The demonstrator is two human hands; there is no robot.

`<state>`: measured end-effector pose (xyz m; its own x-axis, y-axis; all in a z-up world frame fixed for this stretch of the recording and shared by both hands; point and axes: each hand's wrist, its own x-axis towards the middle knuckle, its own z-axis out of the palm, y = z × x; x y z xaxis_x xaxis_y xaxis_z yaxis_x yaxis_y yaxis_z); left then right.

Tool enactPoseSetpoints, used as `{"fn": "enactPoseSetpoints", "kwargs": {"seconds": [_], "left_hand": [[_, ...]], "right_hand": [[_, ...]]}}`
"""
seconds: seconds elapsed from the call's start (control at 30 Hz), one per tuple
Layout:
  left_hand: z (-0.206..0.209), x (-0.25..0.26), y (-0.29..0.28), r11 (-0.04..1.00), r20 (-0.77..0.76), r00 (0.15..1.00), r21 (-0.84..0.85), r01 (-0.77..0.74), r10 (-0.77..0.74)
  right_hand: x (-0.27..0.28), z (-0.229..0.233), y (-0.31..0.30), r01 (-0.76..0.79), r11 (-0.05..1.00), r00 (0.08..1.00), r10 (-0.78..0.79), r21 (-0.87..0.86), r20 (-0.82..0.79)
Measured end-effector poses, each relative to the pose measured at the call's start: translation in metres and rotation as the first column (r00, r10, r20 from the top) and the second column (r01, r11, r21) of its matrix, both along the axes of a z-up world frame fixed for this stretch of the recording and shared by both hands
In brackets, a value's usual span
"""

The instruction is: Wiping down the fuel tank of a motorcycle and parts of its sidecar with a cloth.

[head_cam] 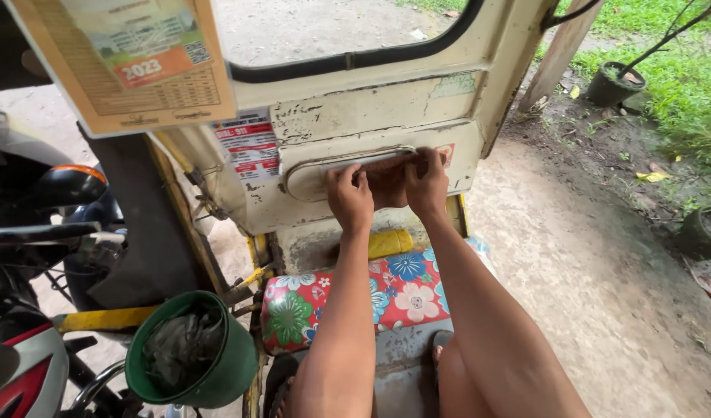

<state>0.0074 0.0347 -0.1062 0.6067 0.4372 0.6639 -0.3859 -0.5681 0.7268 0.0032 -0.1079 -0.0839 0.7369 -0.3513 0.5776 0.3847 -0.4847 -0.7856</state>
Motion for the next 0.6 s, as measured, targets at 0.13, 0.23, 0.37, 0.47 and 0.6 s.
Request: {"fn": "enactPoseSetpoints", "kwargs": {"seconds": [0.13, 0.23, 0.37, 0.47, 0.6], "left_hand": [[0.005, 0.004, 0.029, 0.997, -0.038, 0.997, -0.051, 0.06, -0.062], [0.004, 0.005, 0.063, 0.996, -0.093, 0.994, -0.072, 0.048, -0.055], [-0.003, 0.004, 0.111, 0.997, -0.027, 0.999, -0.064, -0.046, 0.044], [-0.005, 0.003, 0.131, 0.988, -0.086, 0.989, -0.082, -0.13, 0.123], [-0.009, 0.003, 0.125, 0.987, -0.037, 0.989, -0.065, -0.149, 0.147]], "right_hand": [[0.005, 0.004, 0.032, 0.006, 1.0, 1.0, -0.007, 0.029, 0.027], [0.01, -0.002, 0.064, 0.019, 0.996, 0.992, -0.008, 0.086, -0.129], [0.022, -0.028, 0.109, -0.043, 0.999, 0.997, 0.041, -0.027, -0.071], [0.012, -0.019, 0.133, -0.102, 0.991, 0.994, 0.098, -0.083, -0.045], [0.005, -0.009, 0.129, -0.069, 0.985, 0.989, 0.088, -0.156, 0.115]]}}
